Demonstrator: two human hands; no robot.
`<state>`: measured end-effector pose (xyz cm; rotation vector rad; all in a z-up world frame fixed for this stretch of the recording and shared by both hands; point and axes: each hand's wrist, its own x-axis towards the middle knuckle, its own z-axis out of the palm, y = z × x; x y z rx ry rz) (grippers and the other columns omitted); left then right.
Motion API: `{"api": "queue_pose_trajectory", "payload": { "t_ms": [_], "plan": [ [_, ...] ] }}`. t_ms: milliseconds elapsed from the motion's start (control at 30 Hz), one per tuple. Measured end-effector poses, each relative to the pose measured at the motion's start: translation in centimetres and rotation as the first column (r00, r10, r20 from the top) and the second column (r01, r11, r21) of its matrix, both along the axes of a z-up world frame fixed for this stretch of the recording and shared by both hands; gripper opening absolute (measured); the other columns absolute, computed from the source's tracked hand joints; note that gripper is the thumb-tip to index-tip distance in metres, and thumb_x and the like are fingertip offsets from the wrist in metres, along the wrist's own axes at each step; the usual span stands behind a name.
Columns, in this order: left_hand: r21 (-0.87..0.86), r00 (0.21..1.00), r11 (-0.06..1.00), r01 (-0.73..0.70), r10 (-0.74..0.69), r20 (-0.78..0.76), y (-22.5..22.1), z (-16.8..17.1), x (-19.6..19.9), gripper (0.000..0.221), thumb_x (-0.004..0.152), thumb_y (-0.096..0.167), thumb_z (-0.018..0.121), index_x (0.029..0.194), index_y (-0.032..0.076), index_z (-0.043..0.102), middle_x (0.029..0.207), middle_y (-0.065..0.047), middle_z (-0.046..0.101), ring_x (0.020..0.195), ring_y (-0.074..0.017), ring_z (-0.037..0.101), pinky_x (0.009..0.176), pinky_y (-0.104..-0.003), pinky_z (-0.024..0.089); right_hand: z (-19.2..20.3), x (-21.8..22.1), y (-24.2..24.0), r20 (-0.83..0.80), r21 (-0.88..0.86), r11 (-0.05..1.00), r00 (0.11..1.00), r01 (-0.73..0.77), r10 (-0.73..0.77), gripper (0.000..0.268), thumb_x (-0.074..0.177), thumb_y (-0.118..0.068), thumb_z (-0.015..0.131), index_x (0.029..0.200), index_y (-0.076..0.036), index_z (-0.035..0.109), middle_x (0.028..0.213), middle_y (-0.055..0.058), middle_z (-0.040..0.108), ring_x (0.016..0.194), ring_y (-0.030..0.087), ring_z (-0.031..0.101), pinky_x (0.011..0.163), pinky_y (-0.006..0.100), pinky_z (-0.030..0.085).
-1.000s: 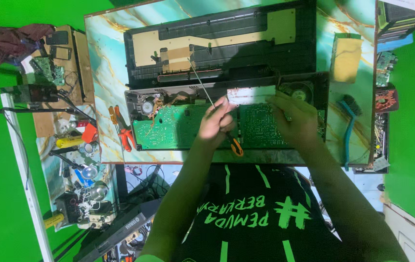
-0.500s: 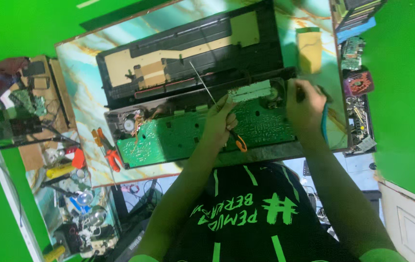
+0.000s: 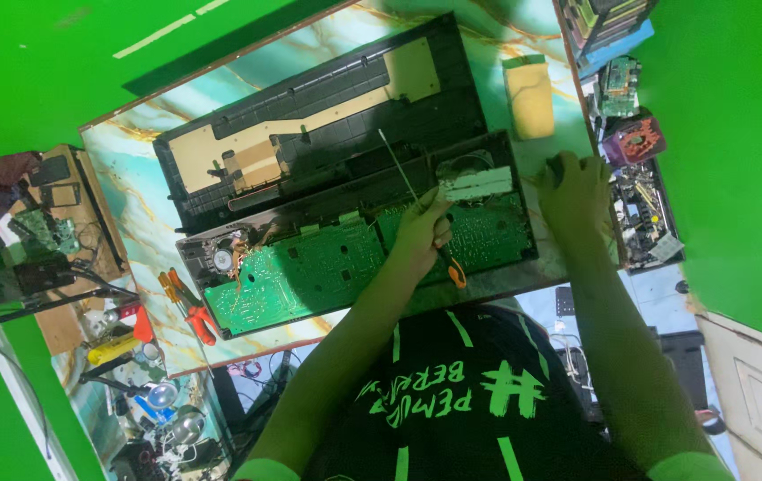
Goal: The person brushes a circuit board, handles a small electronic component, and uses a screwdriver to secure parts inside a disassembled electronic keyboard on a desk.
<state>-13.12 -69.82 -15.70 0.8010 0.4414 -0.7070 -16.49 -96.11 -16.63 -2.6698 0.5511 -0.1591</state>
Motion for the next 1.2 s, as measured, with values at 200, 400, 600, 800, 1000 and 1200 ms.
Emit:
{"api": "queue_pose_trajectory", "payload": {
  "t_ms": [200,400,600,800,1000,1200],
  "plan": [
    [0.045,1.000,0.999,0.010,-0.009,-0.016,0.5,-0.6,-0.3,0.031,0.104,0.012,0.062,0.134,0.006,0.060,0.085,0.003,0.053,0.052,-0.0050,0.034,0.046,-0.024,0.029,0.8,-3.5,0.7,0.044,0.019,0.997,0.996,-0.074,0.073,0.042,0.097,-0.020,0.071,0.136,-0.009,0.061,0.120,0.025,0.055,0.114,0.045,0.054,0.092,0.055,0.046],
    [0.124,1.000,0.992,0.019,-0.016,-0.025,1.4,0.2,-1.2,0.038,0.101,0.008,0.057,0.139,0.003,0.051,0.092,0.001,0.058,0.053,-0.0059,0.036,0.047,-0.024,0.031,0.9,-3.5,1.9,-0.034,0.030,0.997,0.996,-0.077,0.078,0.052,0.094,-0.008,0.063,0.145,-0.013,0.059,0.120,0.025,0.055,0.109,0.045,0.058,0.089,0.055,0.049],
    [0.122,0.993,0.992,-0.015,0.000,0.121,2.6,2.7,-2.4,0.046,0.104,0.014,0.059,0.148,0.006,0.053,0.082,0.002,0.048,0.053,-0.0052,0.036,0.046,-0.024,0.031,4.1,-3.4,1.9,0.307,0.327,0.928,0.949,-0.180,0.076,0.037,0.113,-0.015,0.054,0.148,-0.005,0.047,0.119,0.026,0.060,0.107,0.043,0.061,0.090,0.051,0.051],
    [0.197,0.974,0.969,-0.148,0.107,0.201,6.1,6.6,-3.6,0.044,0.104,0.021,0.059,0.147,0.010,0.056,0.083,0.003,0.054,0.051,-0.0041,0.035,0.046,-0.023,0.030,6.2,-3.0,5.4,-0.140,0.648,0.758,0.990,0.073,0.024,0.040,0.113,-0.025,0.052,0.148,-0.008,0.042,0.098,0.020,0.062,0.080,0.025,0.060,0.068,0.041,0.050],
    [0.268,0.914,0.926,-0.265,0.154,0.374,11.2,9.3,-6.4,0.047,0.104,0.021,0.059,0.150,0.014,0.052,0.068,0.007,0.046,0.051,-0.0031,0.036,0.045,-0.023,0.030,11.7,-3.8,13.3,-0.138,0.809,0.587,0.967,-0.015,0.216,0.064,0.097,-0.018,0.057,0.156,-0.020,0.032,0.094,0.011,0.061,0.068,0.018,0.057,0.059,0.036,0.049],
    [0.351,0.903,0.876,-0.331,0.187,0.387,17.6,10.2,-9.0,0.046,0.100,0.020,0.057,0.146,0.017,0.051,0.055,0.009,0.039,0.045,-0.0034,0.033,0.041,-0.023,0.026,16.2,-4.2,21.2,-0.128,0.605,0.746,0.891,-0.278,0.435,0.060,0.086,-0.027,0.081,0.131,-0.007,0.048,0.108,0.018,0.072,0.082,0.030,0.073,0.071,0.042,0.058]
  ]
}}
